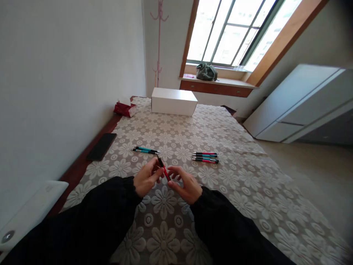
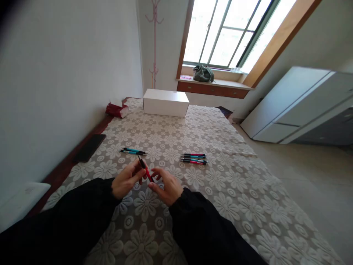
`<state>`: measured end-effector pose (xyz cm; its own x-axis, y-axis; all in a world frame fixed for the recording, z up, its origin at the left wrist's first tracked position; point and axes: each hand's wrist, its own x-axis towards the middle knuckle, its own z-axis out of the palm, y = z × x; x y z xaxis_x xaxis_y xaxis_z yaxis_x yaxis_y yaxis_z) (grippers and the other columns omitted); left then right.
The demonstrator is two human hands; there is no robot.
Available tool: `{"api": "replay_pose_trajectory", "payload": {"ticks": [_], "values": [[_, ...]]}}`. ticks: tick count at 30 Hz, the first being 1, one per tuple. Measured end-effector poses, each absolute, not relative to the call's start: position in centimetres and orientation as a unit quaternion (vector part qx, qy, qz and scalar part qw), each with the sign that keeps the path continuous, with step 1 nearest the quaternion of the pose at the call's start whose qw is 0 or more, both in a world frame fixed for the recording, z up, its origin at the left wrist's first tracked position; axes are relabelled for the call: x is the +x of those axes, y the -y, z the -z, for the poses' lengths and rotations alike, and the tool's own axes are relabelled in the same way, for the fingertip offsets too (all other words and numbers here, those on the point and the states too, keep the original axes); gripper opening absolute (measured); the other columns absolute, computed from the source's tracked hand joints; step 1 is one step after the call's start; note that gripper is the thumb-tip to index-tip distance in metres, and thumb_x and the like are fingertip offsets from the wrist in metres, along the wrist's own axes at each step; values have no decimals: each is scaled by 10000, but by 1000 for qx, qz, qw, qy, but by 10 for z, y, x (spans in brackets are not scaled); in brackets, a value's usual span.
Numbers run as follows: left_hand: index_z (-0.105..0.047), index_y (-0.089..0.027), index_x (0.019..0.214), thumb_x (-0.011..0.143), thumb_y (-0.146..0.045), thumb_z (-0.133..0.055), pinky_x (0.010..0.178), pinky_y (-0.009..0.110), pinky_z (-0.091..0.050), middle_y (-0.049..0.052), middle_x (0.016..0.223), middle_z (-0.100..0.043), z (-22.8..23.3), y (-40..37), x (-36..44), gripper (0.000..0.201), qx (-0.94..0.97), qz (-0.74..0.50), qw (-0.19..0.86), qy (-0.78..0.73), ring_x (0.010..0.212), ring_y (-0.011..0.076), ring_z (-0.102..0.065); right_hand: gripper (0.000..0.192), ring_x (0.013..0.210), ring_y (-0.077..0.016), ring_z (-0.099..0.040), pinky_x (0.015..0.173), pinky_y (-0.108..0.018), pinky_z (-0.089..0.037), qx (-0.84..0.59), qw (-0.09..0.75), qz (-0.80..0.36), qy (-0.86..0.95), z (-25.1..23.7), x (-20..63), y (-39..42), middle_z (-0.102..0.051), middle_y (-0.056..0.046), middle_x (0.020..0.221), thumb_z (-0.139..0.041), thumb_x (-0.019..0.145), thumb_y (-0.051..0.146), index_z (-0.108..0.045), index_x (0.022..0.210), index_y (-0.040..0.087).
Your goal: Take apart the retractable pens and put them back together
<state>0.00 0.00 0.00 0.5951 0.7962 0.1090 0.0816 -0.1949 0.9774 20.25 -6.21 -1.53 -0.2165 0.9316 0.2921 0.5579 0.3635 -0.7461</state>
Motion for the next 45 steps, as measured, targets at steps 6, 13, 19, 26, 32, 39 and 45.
{"api": "replay_pose_trajectory", "payload": {"ticks": [6,13,19,26,32,39,45], "values": [[-648,-171,948,888,-381,-678,647,243,-578,42,867,-702,19,6,-10,221,713,-331,516,-340,762,147,-686,119,641,-144,-583,620,-276,-426,-488,320,-238,776,19,207,62,-646,7,744,-500,1007,317,-570,976,226],[-679,-196,924,989,-400,-582,612,264,-481,28,793,-722,32,6,-24,235,902,-242,254,-252,691,148,-633,280,685,-167,-565,678,-318,-393,-424,277,-158,848,30,228,68,-642,-33,753,-374,1060,289,-606,928,203],[-633,-187,1003,1059,-386,-456,610,296,-445,37,871,-732,28,18,-24,272,936,-187,181,-235,729,165,-629,351,518,-140,-457,616,-347,-294,-441,224,-139,858,42,225,75,-582,0,606,-315,1060,286,-563,826,201],[-633,-194,964,1058,-326,-421,594,322,-401,30,823,-697,22,16,-24,268,950,-159,163,-215,710,171,-579,390,497,-137,-409,616,-350,-280,-442,208,-123,864,43,220,78,-567,4,593,-282,1074,323,-539,806,204],[-614,-196,805,1069,-291,-350,600,327,-397,40,769,-658,17,15,-22,386,956,-145,138,-213,697,177,-543,412,521,-145,-441,605,-345,-284,-410,234,-94,877,38,219,75,-567,-3,604,-296,1094,328,-567,813,196],[-670,-207,1059,1060,-492,-426,668,269,-447,20,833,-717,27,15,-25,376,932,-192,182,-249,769,152,-635,411,607,-152,-540,640,-310,-360,-419,247,-94,869,39,221,70,-651,-34,708,-310,1104,389,-606,897,193],[-704,-188,936,1086,-462,-282,650,260,-445,39,791,-706,30,12,-24,526,937,-185,156,-252,747,154,-626,340,585,-152,-568,611,-288,-361,-453,201,-97,863,43,221,72,-684,-25,733,-374,1086,426,-624,1011,207]]}}
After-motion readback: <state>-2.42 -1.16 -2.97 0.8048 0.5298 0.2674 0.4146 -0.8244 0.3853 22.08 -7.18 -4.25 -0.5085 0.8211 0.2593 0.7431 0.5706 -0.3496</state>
